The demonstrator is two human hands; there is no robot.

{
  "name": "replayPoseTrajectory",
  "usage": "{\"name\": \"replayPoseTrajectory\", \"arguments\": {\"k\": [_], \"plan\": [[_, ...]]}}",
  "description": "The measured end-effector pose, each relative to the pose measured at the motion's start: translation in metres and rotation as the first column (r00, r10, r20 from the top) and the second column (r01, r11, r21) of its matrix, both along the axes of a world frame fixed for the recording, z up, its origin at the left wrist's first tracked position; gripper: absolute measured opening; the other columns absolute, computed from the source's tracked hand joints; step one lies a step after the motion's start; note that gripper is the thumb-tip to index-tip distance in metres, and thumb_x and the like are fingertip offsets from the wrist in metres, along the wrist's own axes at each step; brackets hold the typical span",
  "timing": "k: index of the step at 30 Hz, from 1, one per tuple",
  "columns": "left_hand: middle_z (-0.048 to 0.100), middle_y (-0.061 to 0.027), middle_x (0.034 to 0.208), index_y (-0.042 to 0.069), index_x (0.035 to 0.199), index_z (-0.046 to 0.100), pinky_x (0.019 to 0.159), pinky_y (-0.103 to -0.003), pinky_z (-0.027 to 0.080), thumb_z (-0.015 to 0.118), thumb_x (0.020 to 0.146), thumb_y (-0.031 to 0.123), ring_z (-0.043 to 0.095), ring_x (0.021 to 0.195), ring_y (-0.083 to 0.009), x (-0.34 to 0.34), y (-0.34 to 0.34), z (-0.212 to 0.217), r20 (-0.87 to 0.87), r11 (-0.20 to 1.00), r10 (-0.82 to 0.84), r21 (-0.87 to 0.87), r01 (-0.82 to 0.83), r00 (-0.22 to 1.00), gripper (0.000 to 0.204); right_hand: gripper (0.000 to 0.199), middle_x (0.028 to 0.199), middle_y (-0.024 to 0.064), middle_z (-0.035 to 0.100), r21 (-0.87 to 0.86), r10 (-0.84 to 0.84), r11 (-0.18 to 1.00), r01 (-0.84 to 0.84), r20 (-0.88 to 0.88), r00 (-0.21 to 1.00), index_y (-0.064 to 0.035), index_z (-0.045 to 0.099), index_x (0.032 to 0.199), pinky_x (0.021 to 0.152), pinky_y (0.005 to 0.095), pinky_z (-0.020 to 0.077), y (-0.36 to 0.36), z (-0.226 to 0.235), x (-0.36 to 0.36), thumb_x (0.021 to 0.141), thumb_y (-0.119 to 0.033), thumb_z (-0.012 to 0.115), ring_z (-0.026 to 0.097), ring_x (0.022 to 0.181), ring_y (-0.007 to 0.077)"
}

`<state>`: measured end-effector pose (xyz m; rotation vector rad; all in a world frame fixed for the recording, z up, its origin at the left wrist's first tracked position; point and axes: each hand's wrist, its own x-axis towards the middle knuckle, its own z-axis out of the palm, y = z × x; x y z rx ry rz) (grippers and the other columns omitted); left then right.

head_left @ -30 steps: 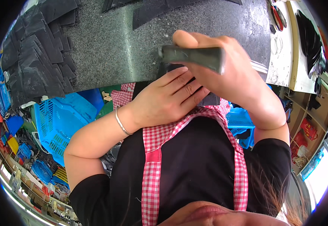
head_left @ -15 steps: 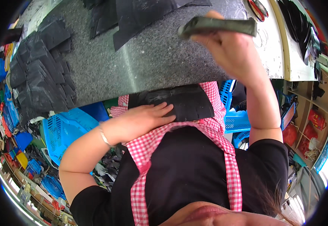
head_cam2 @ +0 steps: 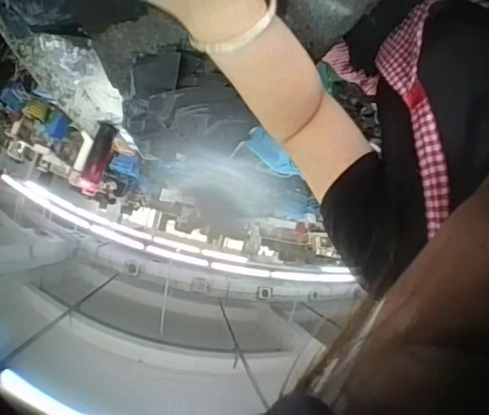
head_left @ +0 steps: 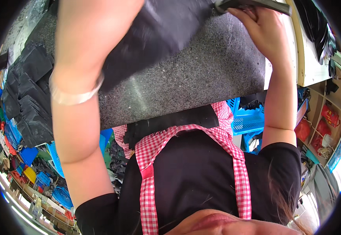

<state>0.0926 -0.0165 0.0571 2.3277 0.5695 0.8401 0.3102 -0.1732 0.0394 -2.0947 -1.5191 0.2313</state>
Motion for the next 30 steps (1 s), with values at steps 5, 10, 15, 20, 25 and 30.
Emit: {"name": "replayPoseTrajectory", "arguments": {"k": [5, 10, 15, 20, 25, 30], "plan": [[0.068, -0.0035, 0.103, 0.004, 0.13, 0.069, 0.083, -0.026, 0.054, 0.079, 0.085, -0.001, 0.066, 0.094, -0.011, -0.025, -0.066, -0.023, -0.097, 0.889, -0.164, -0.447, 0.104, 0.982, 0.046, 0.021, 0.081, 0.008, 0.067, 0.023, 0.002, 1.0, -0.004, 0.057, 0.998, 0.0007, 0.071, 0.107, 0.069, 0.0348, 0.0494, -0.039, -0.008, 0.029, 0.093, -0.014, 0.076, 0.062, 0.073, 0.0195], [0.065, -0.012, 0.102, 0.002, 0.125, 0.07, 0.079, -0.039, 0.056, 0.083, 0.081, 0.002, 0.067, 0.088, -0.0288, -0.028, -0.105, -0.065, -0.204, 1.0, -0.019, -0.002, 0.019, 0.979, 0.046, 0.025, 0.074, -0.0018, 0.059, -0.112, 0.156, 0.978, -0.173, -0.146, 0.977, -0.0021, 0.07, 0.111, 0.062, 0.0237, 0.0425, -0.061, 0.001, -0.017, 0.089, -0.008, 0.081, 0.051, 0.067, 0.0025], [0.066, -0.0111, 0.096, 0.002, 0.124, 0.071, 0.075, -0.037, 0.055, 0.083, 0.081, 0.004, 0.067, 0.082, -0.0271, -0.024, -0.1, -0.055, -0.271, 0.999, -0.011, -0.048, -0.002, 0.962, 0.044, 0.017, 0.086, 0.0122, 0.065, -0.125, 0.292, 0.949, -0.288, 0.015, 0.956, -0.0067, 0.071, 0.106, 0.065, 0.0407, 0.0504, -0.061, -0.009, -0.034, 0.093, -0.016, 0.076, 0.064, 0.074, 0.0354], [0.066, -0.0089, 0.086, 0.003, 0.118, 0.075, 0.068, -0.034, 0.054, 0.081, 0.082, 0.002, 0.065, 0.073, -0.0231, -0.026, -0.088, -0.066, -0.184, 0.993, -0.08, -0.099, 0.062, 0.98, 0.036, 0.018, 0.087, 0.011, 0.065, -0.146, 0.295, 0.946, -0.289, 0.021, 0.955, -0.0063, 0.072, 0.106, 0.065, 0.04, 0.0501, -0.061, -0.004, -0.037, 0.092, -0.016, 0.077, 0.064, 0.074, 0.033], [0.065, -0.009, 0.084, 0.003, 0.112, 0.077, 0.068, -0.034, 0.054, 0.078, 0.083, -0.003, 0.065, 0.073, -0.0236, -0.026, -0.088, -0.073, -0.085, 0.99, -0.143, -0.007, 0.143, 0.986, 0.03, 0.017, 0.087, 0.01, 0.064, -0.135, 0.313, 0.942, -0.308, 0.016, 0.95, -0.0053, 0.071, 0.106, 0.065, 0.0392, 0.05, -0.061, -0.007, -0.035, 0.093, -0.016, 0.076, 0.065, 0.073, 0.0317], [0.062, -0.0078, 0.086, 0.003, 0.11, 0.077, 0.07, -0.035, 0.054, 0.076, 0.076, -0.007, 0.064, 0.079, -0.0249, -0.026, -0.088, -0.076, -0.109, 0.972, -0.191, 0.121, 0.203, 0.976, 0.035, 0.017, 0.087, 0.0091, 0.064, -0.135, 0.305, 0.943, -0.304, -0.011, 0.952, -0.0037, 0.071, 0.105, 0.066, 0.0387, 0.05, -0.06, -0.008, -0.035, 0.093, -0.015, 0.076, 0.065, 0.072, 0.03]]}}
